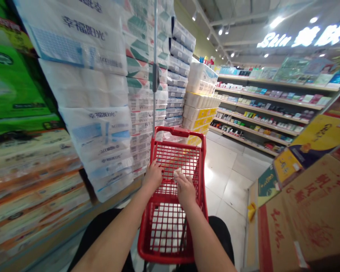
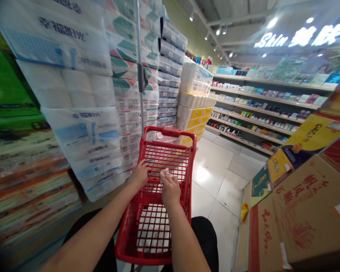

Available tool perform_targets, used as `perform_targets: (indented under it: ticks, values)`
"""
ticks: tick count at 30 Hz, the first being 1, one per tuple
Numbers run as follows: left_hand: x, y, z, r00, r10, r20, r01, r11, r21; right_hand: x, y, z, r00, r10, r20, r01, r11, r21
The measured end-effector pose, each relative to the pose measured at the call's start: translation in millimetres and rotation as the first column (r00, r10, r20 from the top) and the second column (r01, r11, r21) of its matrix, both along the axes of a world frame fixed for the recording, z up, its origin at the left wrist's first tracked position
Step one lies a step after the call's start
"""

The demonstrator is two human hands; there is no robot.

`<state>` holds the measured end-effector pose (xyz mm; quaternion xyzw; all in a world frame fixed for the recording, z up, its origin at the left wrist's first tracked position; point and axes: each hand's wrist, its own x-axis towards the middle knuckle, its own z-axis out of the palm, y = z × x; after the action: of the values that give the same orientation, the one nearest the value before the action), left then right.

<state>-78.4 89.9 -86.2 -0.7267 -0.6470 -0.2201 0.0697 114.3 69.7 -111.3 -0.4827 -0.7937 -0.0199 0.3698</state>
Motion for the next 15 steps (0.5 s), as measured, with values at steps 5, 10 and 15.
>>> perform_targets:
  ticks: [5, 10, 15]
  values:
    - [4.9, -4.3, 1.6, 1.000, -0.006, 0.003, 0.006, 1.000, 0.006, 18.7, 15.9, 12.4, 0.933, -0.320, -0.165, 0.299, 0.944, -0.140]
    - [9.1, -6.1, 1.9, 1.000, 0.011, -0.011, -0.010, 0.999, 0.034, 10.9, 32.7, 23.5, 0.934, -0.330, -0.134, 0.307, 0.937, -0.167]
    - [6.5, -2.0, -4.4, 1.000, 0.023, -0.013, -0.022, 1.000, 0.018, -3.0, 31.8, 10.1, 0.939, -0.262, -0.223, 0.256, 0.965, -0.055]
